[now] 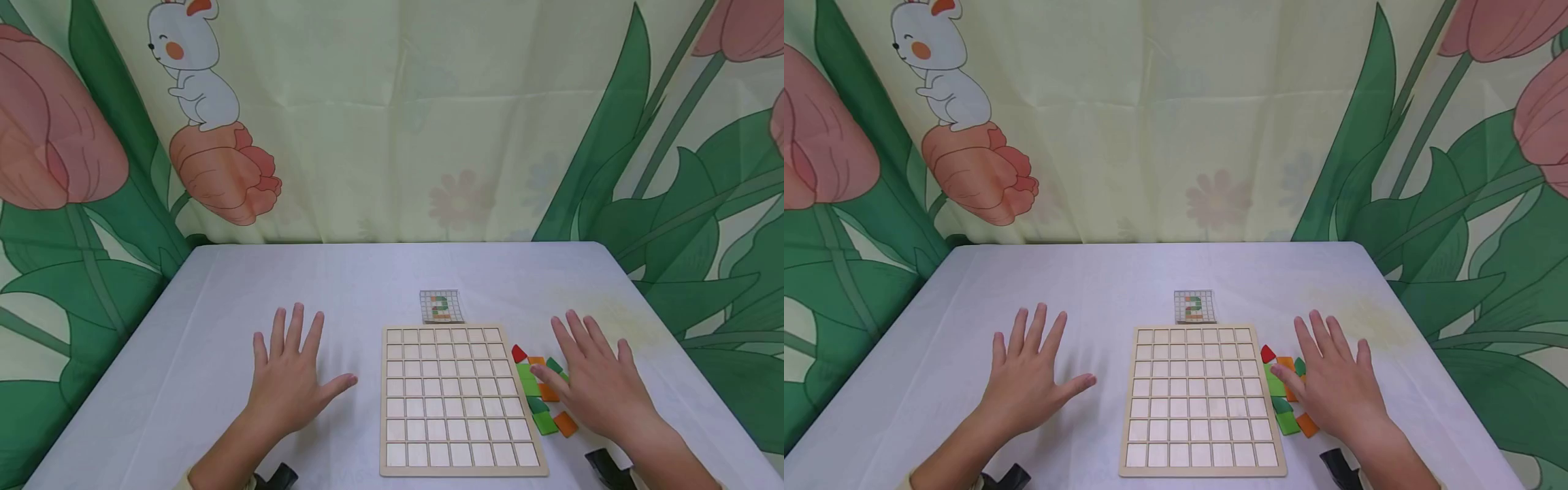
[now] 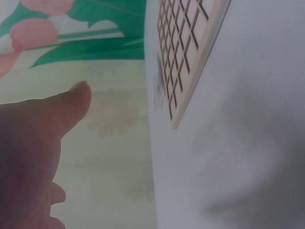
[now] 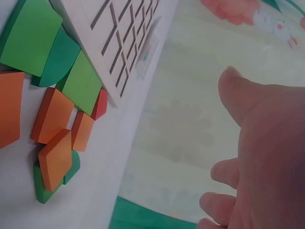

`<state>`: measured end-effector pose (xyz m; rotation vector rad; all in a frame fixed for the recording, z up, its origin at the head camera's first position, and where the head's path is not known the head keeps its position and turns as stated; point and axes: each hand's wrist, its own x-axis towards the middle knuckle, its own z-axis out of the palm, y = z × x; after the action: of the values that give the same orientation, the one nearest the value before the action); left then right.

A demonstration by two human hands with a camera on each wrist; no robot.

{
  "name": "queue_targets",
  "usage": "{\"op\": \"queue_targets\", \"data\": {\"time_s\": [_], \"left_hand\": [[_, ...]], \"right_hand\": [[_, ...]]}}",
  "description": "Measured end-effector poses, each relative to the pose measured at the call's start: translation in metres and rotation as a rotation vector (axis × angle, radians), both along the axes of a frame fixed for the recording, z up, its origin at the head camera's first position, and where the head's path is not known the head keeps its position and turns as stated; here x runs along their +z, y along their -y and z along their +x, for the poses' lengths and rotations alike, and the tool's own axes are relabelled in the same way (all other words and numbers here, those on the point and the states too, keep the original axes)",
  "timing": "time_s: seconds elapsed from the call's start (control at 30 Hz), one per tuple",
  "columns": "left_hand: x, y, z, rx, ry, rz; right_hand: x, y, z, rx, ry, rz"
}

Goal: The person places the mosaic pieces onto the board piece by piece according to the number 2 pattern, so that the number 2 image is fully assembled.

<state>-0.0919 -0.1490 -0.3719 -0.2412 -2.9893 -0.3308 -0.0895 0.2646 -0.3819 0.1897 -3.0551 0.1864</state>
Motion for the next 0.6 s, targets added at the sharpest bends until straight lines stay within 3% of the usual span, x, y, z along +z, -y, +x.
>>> {"op": "queue_targets", "data": {"time_s": [0.3,0.5,0.6], "left_hand": [[-0.003,0.000,0.001,-0.036,0.043,0.033],[-0.009,0.000,-0.006,-0.161,0.116,0.255],[-0.014,-0.001,-0.010,-0.216,0.179,0.358]], "right_hand": [[0.003,-0.003,-0.002,0.002,-0.035,-0.049],[0.006,-0.009,-0.016,0.058,-0.095,-0.189],[0.004,-0.012,-0.021,0.066,-0.060,-0.251]]}}
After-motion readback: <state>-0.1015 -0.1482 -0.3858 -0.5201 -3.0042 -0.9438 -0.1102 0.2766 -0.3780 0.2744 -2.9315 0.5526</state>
